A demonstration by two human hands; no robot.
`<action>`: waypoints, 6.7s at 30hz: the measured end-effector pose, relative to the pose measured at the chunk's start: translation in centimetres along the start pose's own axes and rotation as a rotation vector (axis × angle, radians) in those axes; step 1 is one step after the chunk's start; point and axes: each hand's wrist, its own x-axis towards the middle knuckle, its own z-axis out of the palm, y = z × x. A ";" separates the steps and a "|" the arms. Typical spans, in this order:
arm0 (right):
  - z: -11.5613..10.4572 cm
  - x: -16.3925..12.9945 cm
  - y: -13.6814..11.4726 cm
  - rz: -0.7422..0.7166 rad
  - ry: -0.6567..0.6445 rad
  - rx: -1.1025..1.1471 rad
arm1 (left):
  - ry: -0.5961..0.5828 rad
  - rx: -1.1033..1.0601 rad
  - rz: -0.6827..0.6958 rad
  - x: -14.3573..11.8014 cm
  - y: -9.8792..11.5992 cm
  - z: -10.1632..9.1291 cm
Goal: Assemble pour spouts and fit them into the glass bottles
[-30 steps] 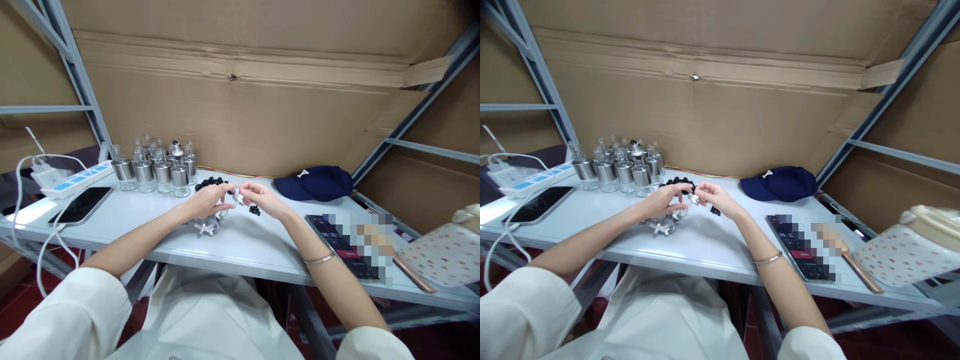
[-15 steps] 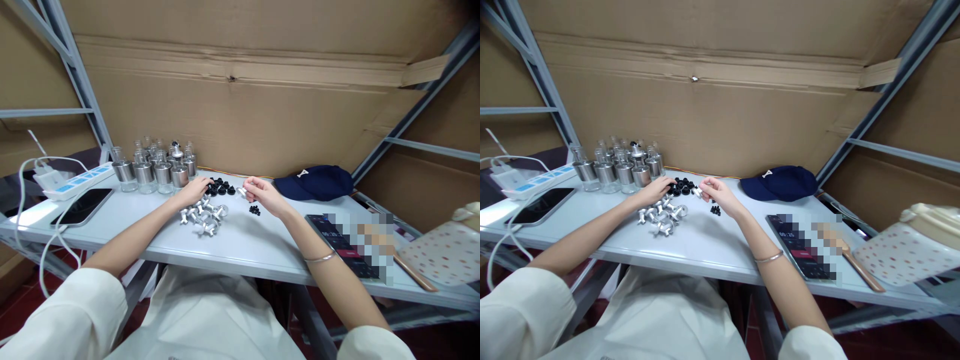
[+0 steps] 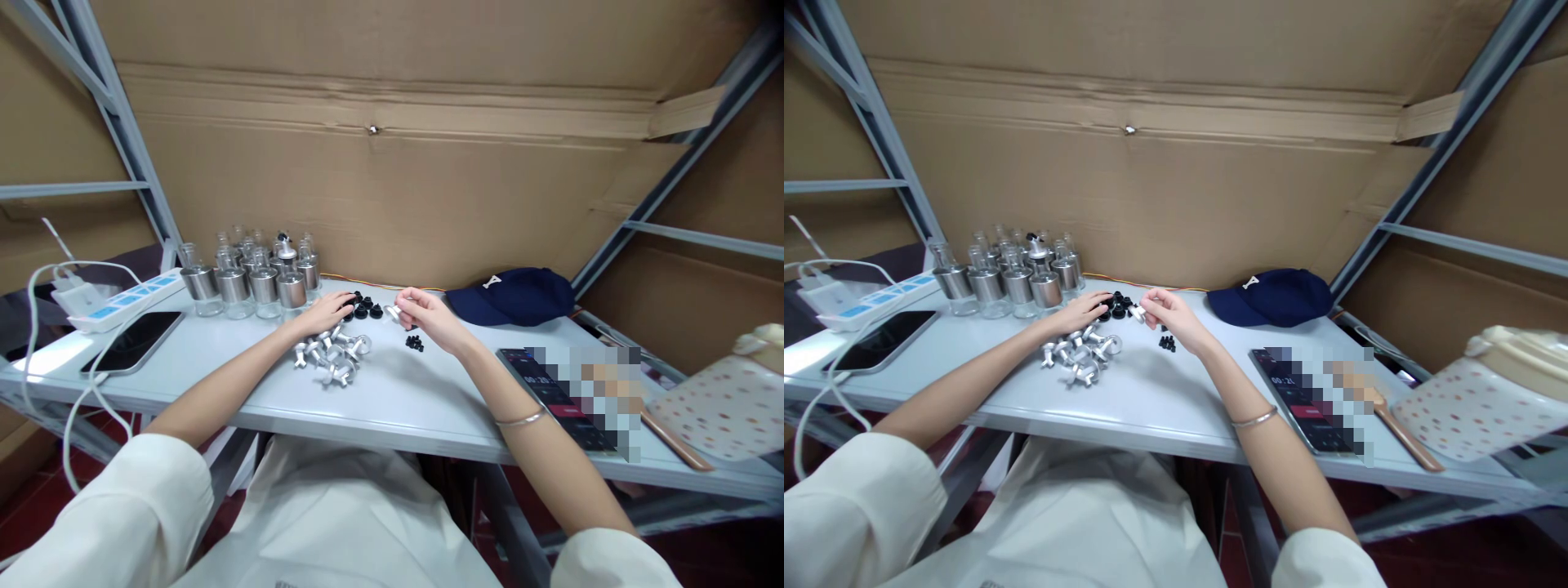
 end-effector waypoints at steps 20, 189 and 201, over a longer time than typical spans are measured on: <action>0.1 0.0 -0.3 0.005 0.022 0.014 | 0.244 -0.009 -0.138 0.4 -0.1 -0.3; 1.7 -0.4 1.0 -0.111 -0.056 -0.135 | 0.205 -0.521 0.281 -4.6 7.4 -1.0; 1.8 -0.2 1.3 -0.113 -0.098 -0.103 | 0.133 -0.608 0.303 -4.7 7.7 -1.2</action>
